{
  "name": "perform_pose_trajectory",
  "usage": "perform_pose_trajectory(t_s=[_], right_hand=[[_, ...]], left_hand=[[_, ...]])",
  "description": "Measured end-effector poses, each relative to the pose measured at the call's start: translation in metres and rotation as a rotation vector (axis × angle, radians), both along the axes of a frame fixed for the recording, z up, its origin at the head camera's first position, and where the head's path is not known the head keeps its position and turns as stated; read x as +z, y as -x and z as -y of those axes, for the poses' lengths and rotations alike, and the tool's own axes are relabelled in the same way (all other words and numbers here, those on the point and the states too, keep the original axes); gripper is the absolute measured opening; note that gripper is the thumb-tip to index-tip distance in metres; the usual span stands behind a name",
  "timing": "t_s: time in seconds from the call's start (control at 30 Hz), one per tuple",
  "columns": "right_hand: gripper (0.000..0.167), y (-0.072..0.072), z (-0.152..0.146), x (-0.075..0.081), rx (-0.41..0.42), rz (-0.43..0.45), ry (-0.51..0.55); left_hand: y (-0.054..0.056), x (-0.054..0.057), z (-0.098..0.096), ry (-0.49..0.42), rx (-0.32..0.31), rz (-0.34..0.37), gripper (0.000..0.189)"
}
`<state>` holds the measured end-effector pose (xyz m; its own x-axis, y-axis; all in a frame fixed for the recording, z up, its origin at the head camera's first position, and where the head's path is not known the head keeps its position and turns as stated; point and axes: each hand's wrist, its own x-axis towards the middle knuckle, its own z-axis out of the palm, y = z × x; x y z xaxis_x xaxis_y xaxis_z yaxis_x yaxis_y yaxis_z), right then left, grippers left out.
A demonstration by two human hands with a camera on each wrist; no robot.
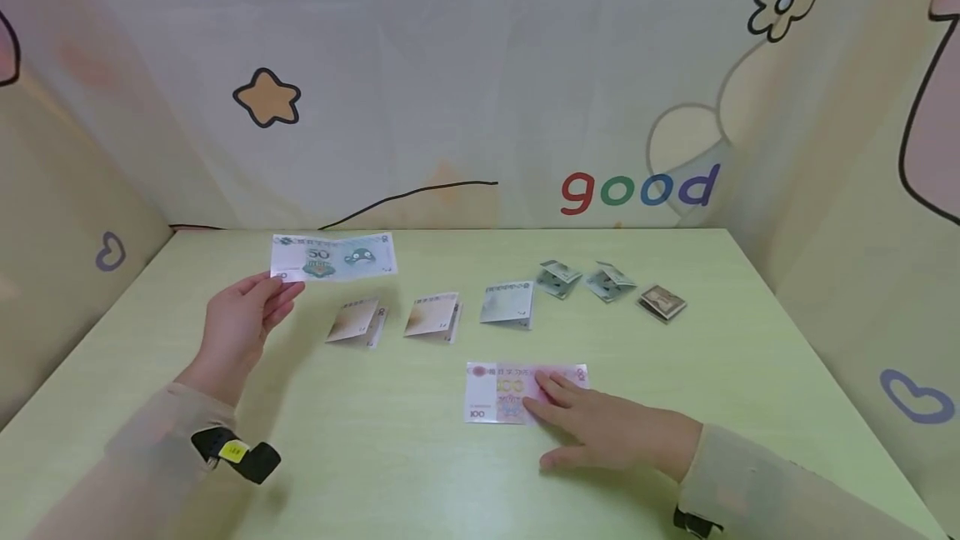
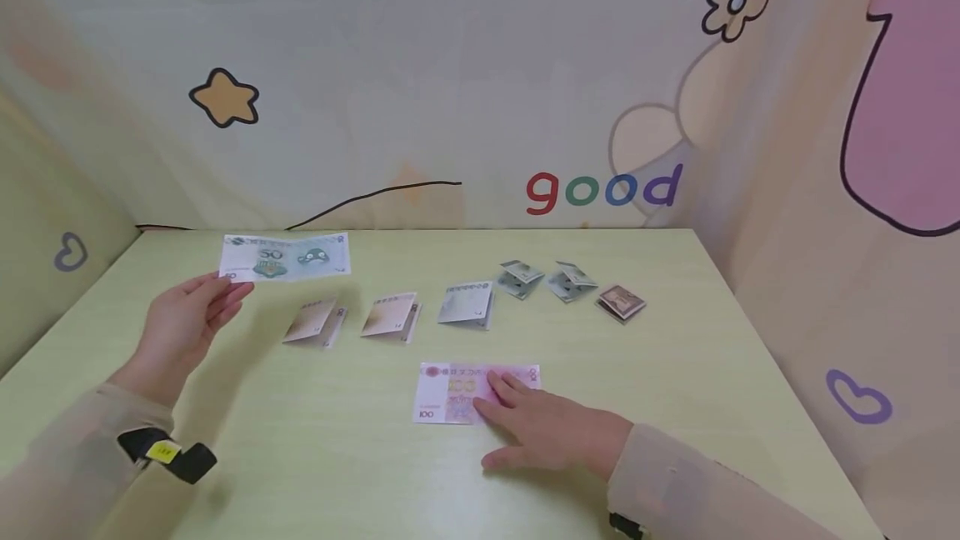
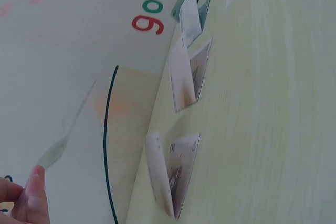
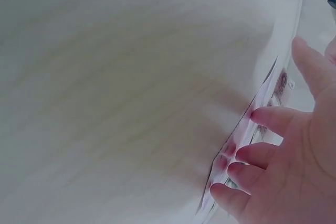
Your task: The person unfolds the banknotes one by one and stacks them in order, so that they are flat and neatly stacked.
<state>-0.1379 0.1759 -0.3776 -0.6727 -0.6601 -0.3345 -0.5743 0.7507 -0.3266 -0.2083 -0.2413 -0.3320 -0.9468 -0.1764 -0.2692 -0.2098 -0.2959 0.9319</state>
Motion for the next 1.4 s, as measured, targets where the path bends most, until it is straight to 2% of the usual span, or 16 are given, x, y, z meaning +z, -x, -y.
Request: perform_pose_trajectory(t_s=[0.3, 0.43, 0.7, 0.9, 1.03, 1.2, 1.4], right_hand=[[0.079, 0.001, 0.001, 0.000, 0.002, 0.000, 0.000], [0.079, 0.001, 0.000, 0.001, 0.008, -0.002, -0.001], [0.079, 0.003, 0.000, 0.001, 0.023, -0.004, 0.009], [0.076, 0.009, -0.002, 0.001, 0.019, -0.026, 0.041], [0.074, 0.015, -0.004, 0.002, -0.034, -0.001, 0.132], [0.059, 0.023, -0.007, 0.003, -0.116, 0.056, 0.316], [0.044, 0.032, -0.011, 0.005, -0.377, 0.224, 0.542]], left_hand=[[-0.022, -0.001, -0.038, -0.035, -0.113, -0.012, 0.045], [-0.027, -0.005, -0.050, -0.020, -0.152, -0.008, 0.051], [-0.035, -0.015, -0.069, 0.008, -0.199, 0.010, 0.045], [-0.043, -0.019, -0.083, 0.047, -0.249, -0.014, 0.044], [-0.047, -0.021, -0.092, 0.066, -0.280, -0.017, 0.042], [-0.050, -0.026, -0.104, 0.073, -0.298, -0.011, 0.040], [-0.051, -0.033, -0.115, 0.062, -0.337, -0.043, 0.036]])
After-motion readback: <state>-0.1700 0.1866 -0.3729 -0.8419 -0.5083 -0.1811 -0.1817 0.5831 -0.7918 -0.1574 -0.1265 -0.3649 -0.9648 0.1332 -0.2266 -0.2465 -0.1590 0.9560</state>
